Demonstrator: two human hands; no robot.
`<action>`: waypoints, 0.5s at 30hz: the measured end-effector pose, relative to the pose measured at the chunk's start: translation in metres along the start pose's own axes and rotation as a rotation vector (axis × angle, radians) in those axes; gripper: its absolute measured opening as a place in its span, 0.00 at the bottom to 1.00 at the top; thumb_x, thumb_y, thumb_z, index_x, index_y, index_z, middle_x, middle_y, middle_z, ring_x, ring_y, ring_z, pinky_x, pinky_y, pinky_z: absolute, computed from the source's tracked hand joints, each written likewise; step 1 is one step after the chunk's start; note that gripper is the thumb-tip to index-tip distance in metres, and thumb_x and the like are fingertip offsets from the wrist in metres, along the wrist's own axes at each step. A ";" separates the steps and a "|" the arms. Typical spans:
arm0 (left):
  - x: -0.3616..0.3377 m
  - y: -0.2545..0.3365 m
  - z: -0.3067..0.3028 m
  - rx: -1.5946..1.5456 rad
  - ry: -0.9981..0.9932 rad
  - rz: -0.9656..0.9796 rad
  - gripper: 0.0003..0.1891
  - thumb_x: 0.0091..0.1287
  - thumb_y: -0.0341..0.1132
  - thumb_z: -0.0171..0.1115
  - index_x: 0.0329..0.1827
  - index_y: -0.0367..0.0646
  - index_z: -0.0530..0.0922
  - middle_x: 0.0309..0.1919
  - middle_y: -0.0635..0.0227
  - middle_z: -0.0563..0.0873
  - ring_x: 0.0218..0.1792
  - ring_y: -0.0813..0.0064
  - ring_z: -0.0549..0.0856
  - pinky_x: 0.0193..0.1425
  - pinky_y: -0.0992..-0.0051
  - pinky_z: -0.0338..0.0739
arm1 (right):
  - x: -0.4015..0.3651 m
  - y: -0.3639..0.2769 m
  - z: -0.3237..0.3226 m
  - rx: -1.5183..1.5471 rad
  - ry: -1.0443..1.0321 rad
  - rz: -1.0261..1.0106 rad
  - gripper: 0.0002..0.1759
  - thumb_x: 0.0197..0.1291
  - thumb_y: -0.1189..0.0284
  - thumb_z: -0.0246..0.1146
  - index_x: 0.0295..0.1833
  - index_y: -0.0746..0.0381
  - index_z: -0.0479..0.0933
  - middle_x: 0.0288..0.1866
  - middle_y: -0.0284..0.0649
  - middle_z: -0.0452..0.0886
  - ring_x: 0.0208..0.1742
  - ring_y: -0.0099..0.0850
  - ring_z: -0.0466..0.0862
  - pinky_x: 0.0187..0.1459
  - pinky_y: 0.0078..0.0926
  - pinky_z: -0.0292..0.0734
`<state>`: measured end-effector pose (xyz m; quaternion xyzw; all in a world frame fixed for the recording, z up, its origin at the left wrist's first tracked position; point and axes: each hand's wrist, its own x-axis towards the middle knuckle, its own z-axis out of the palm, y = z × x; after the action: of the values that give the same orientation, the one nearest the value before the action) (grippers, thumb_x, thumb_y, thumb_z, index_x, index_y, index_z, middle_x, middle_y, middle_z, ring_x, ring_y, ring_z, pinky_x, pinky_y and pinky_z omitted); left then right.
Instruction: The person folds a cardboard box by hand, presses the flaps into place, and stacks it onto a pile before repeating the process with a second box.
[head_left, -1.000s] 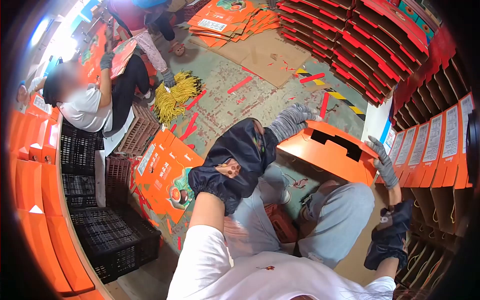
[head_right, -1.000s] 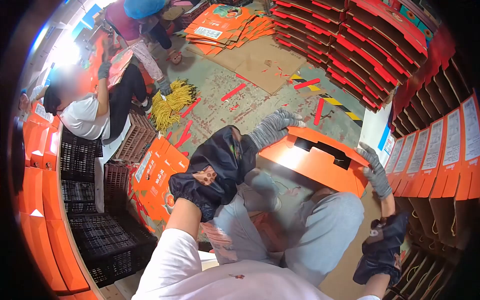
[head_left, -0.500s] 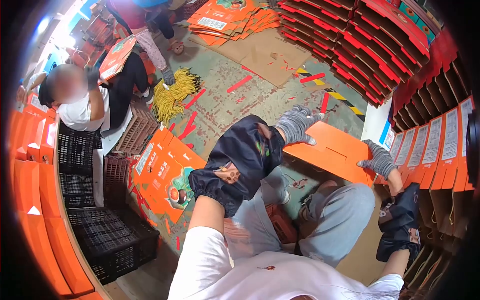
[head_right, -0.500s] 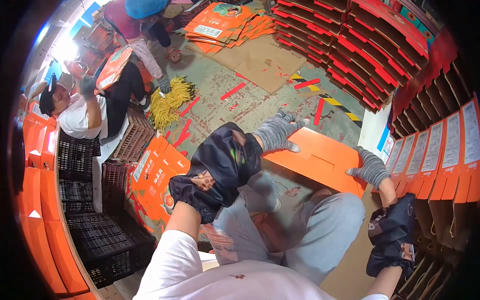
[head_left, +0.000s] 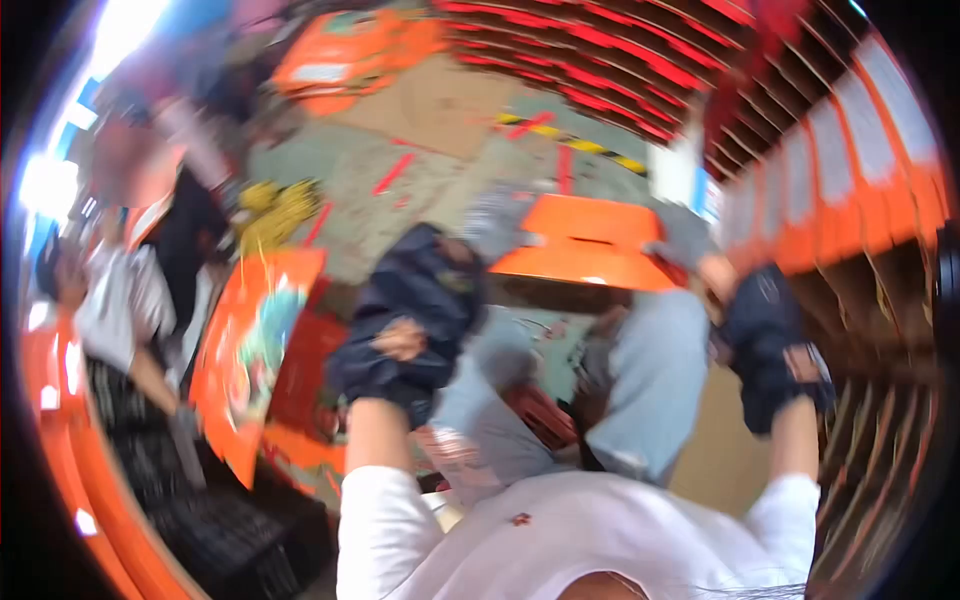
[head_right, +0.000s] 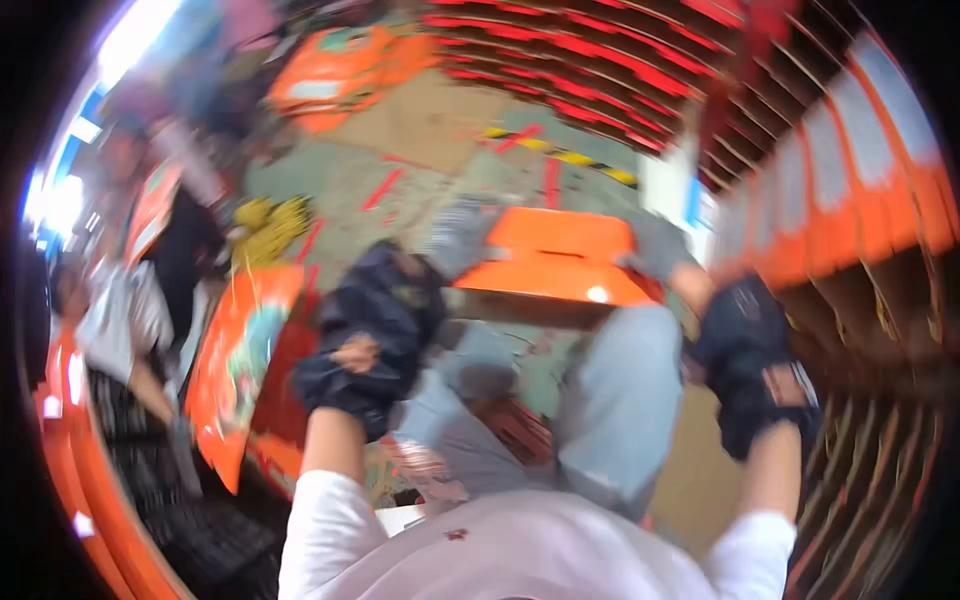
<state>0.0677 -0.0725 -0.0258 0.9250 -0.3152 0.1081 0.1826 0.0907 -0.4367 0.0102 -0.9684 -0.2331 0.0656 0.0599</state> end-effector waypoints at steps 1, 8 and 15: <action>0.010 0.018 -0.025 -0.137 -0.105 -0.057 0.40 0.54 0.55 0.69 0.70 0.52 0.68 0.56 0.52 0.77 0.60 0.50 0.74 0.64 0.57 0.68 | 0.001 0.008 -0.001 0.079 -0.036 -0.040 0.34 0.47 0.51 0.71 0.55 0.61 0.75 0.53 0.52 0.79 0.56 0.51 0.78 0.56 0.47 0.73; 0.013 0.046 -0.045 0.095 -0.270 -0.304 0.43 0.48 0.44 0.76 0.70 0.52 0.68 0.56 0.53 0.77 0.58 0.54 0.75 0.63 0.61 0.70 | -0.005 -0.032 -0.029 -0.119 -0.131 0.110 0.39 0.48 0.49 0.70 0.62 0.60 0.72 0.51 0.49 0.82 0.56 0.47 0.80 0.55 0.43 0.75; 0.003 0.065 -0.053 0.197 -0.480 -0.234 0.62 0.38 0.71 0.70 0.77 0.53 0.55 0.69 0.53 0.65 0.68 0.48 0.65 0.71 0.46 0.56 | 0.003 -0.003 -0.023 0.102 -0.310 0.012 0.38 0.62 0.37 0.51 0.59 0.62 0.74 0.52 0.53 0.81 0.54 0.51 0.80 0.54 0.45 0.74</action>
<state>0.0247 -0.1004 0.0414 0.9675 -0.2286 -0.1056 0.0233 0.0955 -0.4343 0.0326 -0.9437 -0.2302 0.2263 0.0717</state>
